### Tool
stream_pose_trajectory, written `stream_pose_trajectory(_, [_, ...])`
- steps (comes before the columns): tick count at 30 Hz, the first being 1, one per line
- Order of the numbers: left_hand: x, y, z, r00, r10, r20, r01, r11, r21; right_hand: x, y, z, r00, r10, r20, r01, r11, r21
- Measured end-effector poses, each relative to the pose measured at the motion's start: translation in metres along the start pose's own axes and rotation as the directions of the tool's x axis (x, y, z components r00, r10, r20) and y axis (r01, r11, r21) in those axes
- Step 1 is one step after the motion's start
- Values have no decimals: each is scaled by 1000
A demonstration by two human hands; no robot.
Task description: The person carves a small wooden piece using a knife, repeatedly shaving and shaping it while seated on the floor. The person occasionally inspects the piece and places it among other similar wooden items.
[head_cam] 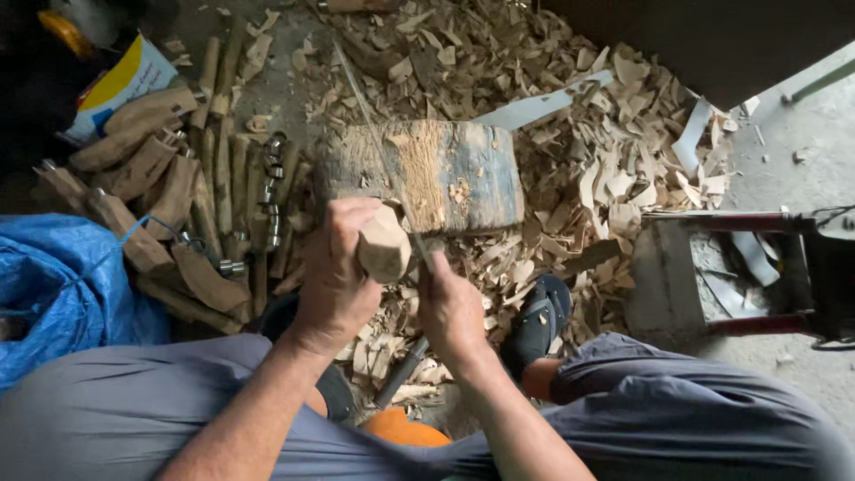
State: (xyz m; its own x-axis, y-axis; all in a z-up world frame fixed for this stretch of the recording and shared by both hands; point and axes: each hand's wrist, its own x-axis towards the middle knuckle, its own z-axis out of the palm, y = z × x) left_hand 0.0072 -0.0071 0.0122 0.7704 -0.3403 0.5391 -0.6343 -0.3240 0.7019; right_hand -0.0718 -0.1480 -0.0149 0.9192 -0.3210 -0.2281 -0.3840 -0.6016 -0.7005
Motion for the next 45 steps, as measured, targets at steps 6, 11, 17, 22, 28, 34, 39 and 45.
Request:
stream_pose_trajectory(6, [-1, -2, -4, 1000, 5, 2, -5, 1000, -22, -20, 2, -13, 944, -230, -237, 268, 952, 145])
stream_pose_trajectory(11, [1, 10, -7, 1000, 13, -13, -14, 997, -75, -5, 18, 5, 986, -61, -158, 64, 998, 13])
stream_pose_trajectory(17, [-24, 1, 1, 949, -316, 15, 313, 933, -179, -16, 46, 3, 964, -141, -226, 155, 987, 45])
stream_pose_trajectory(22, [0, -22, -11, 881, -472, 30, 385, 678, -626, 0, 48, 9, 980, 159, -120, -111, 935, 336])
stream_pose_trajectory(28, [16, -7, -33, 776, -584, 240, 295, -1, -956, 23, 101, 45, 986, 120, -118, -62, 911, 408])
stream_pose_trajectory(34, [22, 1, -42, 821, -474, 317, 240, -217, -946, 24, 101, 47, 956, 293, 19, -270, 852, 448])
stream_pose_trajectory(39, [18, -6, -43, 804, -469, 364, 201, -362, -910, 24, 86, 38, 976, 212, -52, -188, 937, 293])
stream_pose_trajectory(45, [14, -12, -42, 770, -510, 383, 248, -314, -917, 23, 79, 38, 968, 251, 12, -233, 880, 415])
